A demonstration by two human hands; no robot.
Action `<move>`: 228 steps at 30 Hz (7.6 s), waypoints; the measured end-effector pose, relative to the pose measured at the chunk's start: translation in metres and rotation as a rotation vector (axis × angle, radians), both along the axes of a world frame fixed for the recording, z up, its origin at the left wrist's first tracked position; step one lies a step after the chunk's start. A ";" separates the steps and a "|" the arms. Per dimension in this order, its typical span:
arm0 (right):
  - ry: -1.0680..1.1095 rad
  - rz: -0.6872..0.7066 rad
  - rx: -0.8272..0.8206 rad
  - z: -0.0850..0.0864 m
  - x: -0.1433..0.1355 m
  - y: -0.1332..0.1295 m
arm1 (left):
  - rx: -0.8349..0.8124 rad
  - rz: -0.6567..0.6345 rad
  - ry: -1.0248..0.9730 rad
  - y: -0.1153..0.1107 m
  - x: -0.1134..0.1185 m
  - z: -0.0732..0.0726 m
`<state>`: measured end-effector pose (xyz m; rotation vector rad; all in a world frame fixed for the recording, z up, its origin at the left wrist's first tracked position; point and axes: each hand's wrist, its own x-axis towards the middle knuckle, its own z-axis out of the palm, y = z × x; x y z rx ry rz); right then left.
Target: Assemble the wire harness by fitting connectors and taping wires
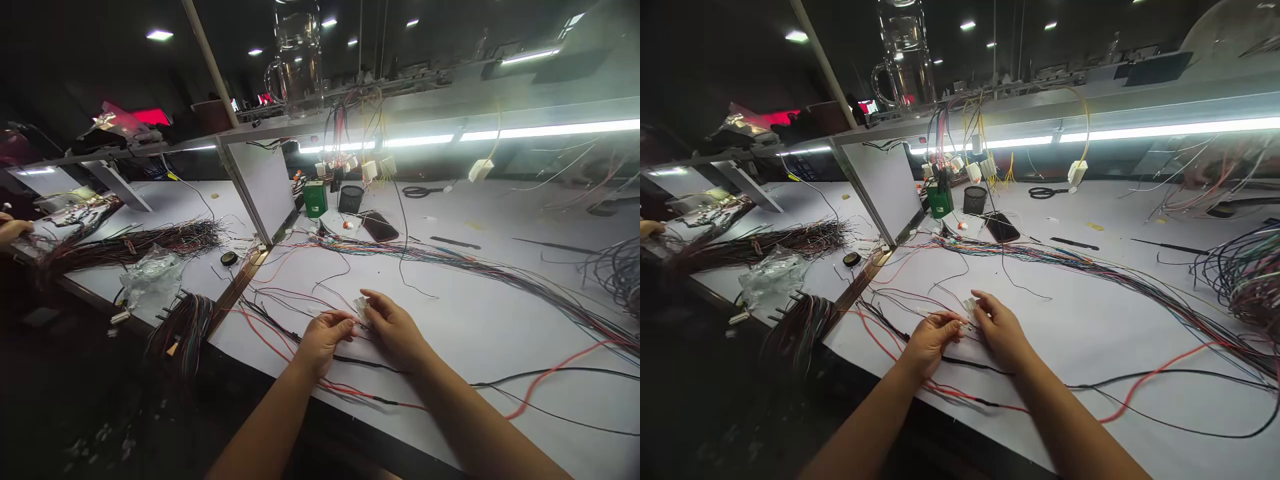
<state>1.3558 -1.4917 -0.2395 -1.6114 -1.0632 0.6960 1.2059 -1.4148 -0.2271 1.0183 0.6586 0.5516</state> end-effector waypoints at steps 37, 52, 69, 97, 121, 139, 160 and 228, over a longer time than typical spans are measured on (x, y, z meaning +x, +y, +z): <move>0.260 0.293 -0.118 0.017 0.003 -0.014 | 0.058 0.111 -0.032 -0.004 0.004 -0.008; -0.086 0.231 -0.004 0.014 -0.004 -0.014 | 0.090 0.146 -0.012 -0.006 0.005 -0.004; -0.044 0.280 -0.131 0.029 -0.007 -0.020 | 0.168 -0.001 0.076 -0.005 -0.004 0.006; -0.705 0.485 -0.225 0.029 -0.025 -0.080 | 1.353 -0.511 0.619 -0.017 -0.087 0.033; -0.465 0.314 -0.226 0.006 -0.050 -0.086 | 1.365 -0.578 0.415 -0.016 -0.053 0.041; -0.243 0.320 -0.369 0.016 -0.043 -0.083 | 1.685 -0.243 0.885 0.072 -0.103 0.074; -0.835 0.238 -0.280 0.001 -0.049 -0.091 | 1.853 -0.516 0.865 0.125 -0.149 0.092; -0.389 -0.243 0.356 0.046 -0.010 -0.022 | 0.002 0.130 -0.082 -0.002 0.019 0.055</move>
